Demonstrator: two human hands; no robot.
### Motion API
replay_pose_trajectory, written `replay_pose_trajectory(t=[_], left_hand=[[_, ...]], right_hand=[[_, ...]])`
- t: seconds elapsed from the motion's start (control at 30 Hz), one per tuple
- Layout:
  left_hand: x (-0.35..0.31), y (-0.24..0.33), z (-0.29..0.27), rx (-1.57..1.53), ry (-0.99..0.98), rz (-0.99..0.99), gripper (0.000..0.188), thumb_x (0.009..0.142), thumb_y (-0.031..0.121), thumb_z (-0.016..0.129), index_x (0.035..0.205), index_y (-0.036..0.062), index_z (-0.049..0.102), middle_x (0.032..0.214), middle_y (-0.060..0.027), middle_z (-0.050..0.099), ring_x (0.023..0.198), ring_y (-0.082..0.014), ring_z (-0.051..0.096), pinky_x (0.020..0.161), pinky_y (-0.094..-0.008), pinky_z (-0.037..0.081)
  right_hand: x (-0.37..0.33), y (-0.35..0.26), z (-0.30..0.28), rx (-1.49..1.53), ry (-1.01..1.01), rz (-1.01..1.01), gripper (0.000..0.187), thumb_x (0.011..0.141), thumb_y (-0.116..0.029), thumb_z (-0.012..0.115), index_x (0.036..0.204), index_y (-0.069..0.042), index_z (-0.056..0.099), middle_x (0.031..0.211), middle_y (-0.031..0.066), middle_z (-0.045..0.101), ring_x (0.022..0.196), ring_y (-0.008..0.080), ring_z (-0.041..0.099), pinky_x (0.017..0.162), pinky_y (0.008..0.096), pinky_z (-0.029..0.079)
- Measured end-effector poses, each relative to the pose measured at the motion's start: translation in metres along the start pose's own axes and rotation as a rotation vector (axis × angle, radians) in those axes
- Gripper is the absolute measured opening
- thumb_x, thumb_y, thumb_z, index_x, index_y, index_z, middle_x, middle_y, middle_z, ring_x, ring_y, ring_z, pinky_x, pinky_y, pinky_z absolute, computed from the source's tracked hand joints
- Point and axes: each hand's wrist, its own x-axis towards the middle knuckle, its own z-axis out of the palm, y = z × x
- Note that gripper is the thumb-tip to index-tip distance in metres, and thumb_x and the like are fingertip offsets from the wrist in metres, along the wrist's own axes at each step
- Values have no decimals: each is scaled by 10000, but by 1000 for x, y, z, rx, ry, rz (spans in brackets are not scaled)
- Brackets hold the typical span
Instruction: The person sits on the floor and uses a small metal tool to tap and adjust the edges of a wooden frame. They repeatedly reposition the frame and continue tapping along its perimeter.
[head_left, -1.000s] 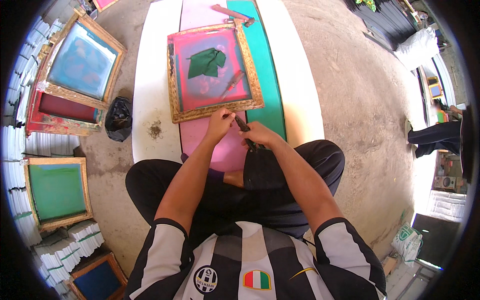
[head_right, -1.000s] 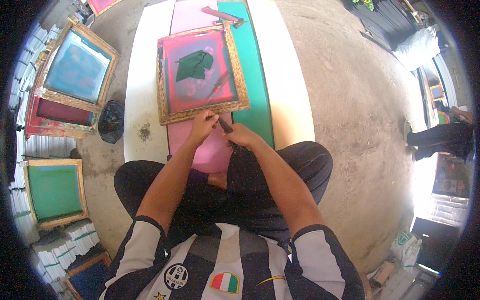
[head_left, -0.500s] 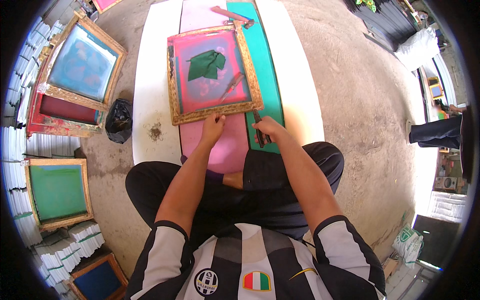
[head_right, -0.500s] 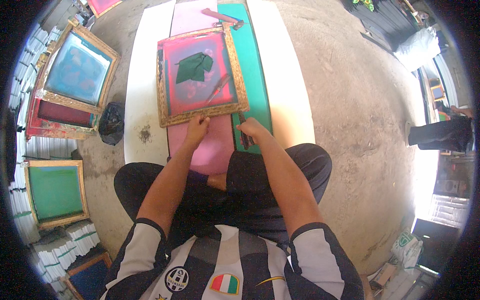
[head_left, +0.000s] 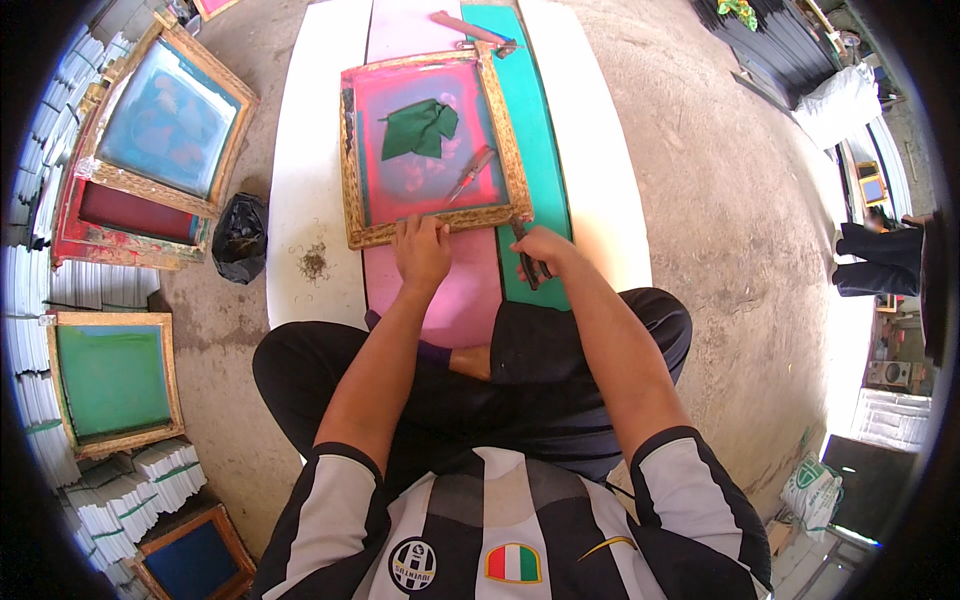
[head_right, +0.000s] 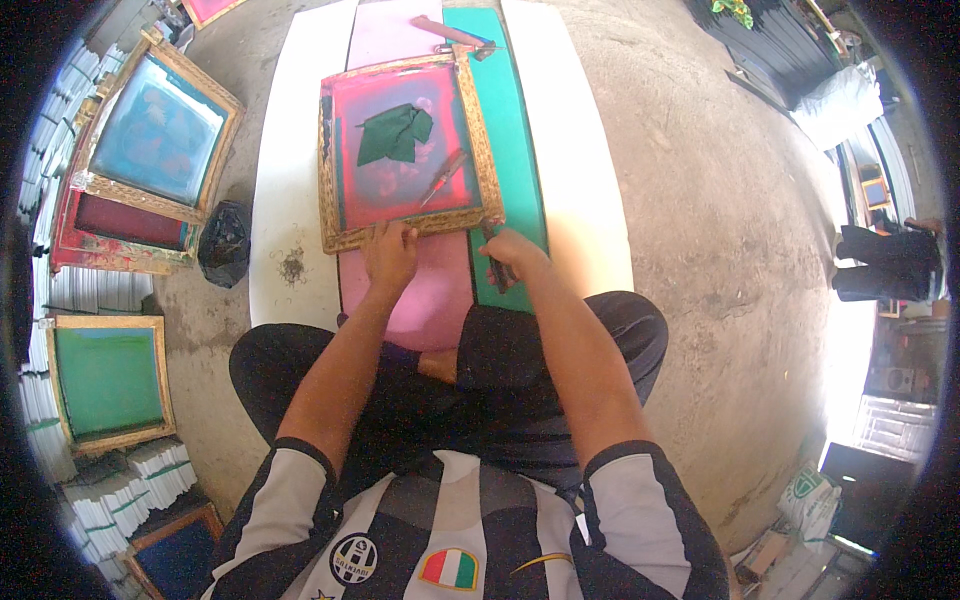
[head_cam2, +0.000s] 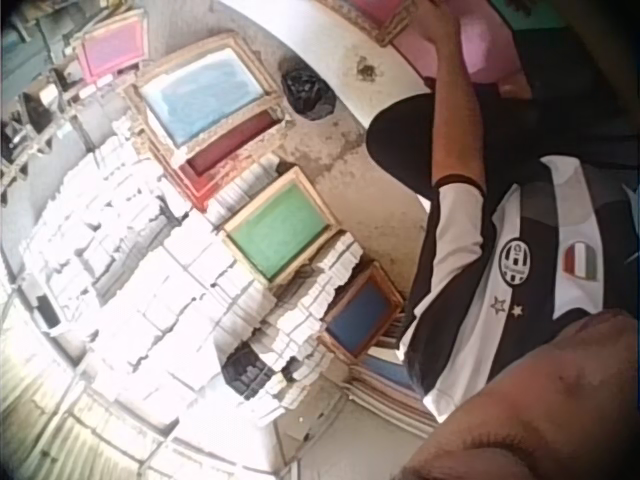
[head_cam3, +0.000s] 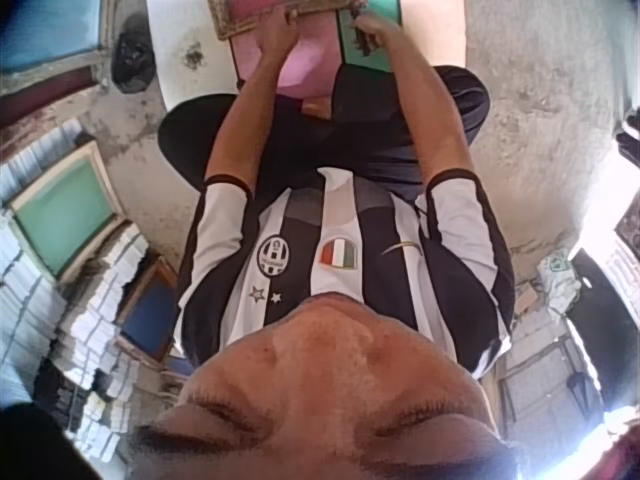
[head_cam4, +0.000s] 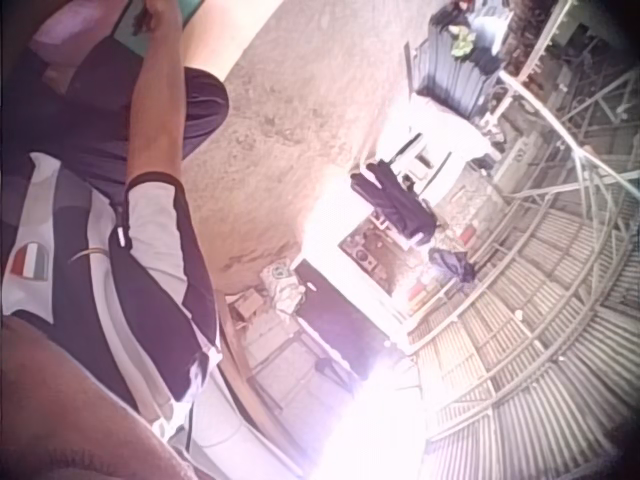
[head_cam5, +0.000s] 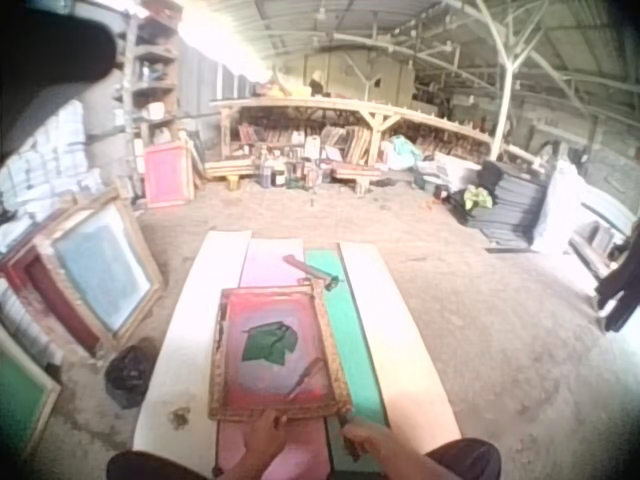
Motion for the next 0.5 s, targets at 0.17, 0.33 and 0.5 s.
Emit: replay_pose_trajectory(t=[0.17,0.33,0.5], left_hand=[[4,-16,18,31,77,248,129,881,204,730,923,107,656,1128,-99,580,1204,-310,551,1076,-534,378],[5,-18,22,-48,-32,196,128,870,186,731,919,100,649,1128,-110,582,1165,-325,564,1064,-515,392],[7,-22,28,-64,31,226,138,846,169,748,902,93,647,1108,-125,590,1128,-342,579,1007,-490,425]], right_hand=[[6,-6,-7,-39,12,55,399,1016,-277,612,1251,27,504,968,237,702,729,319,722,530,520,538],[5,3,7,-136,165,-82,351,975,-237,591,1152,66,575,866,230,699,642,314,709,531,494,540],[11,12,27,-240,397,-132,272,877,-159,569,902,88,681,772,258,704,618,340,720,592,473,571]])
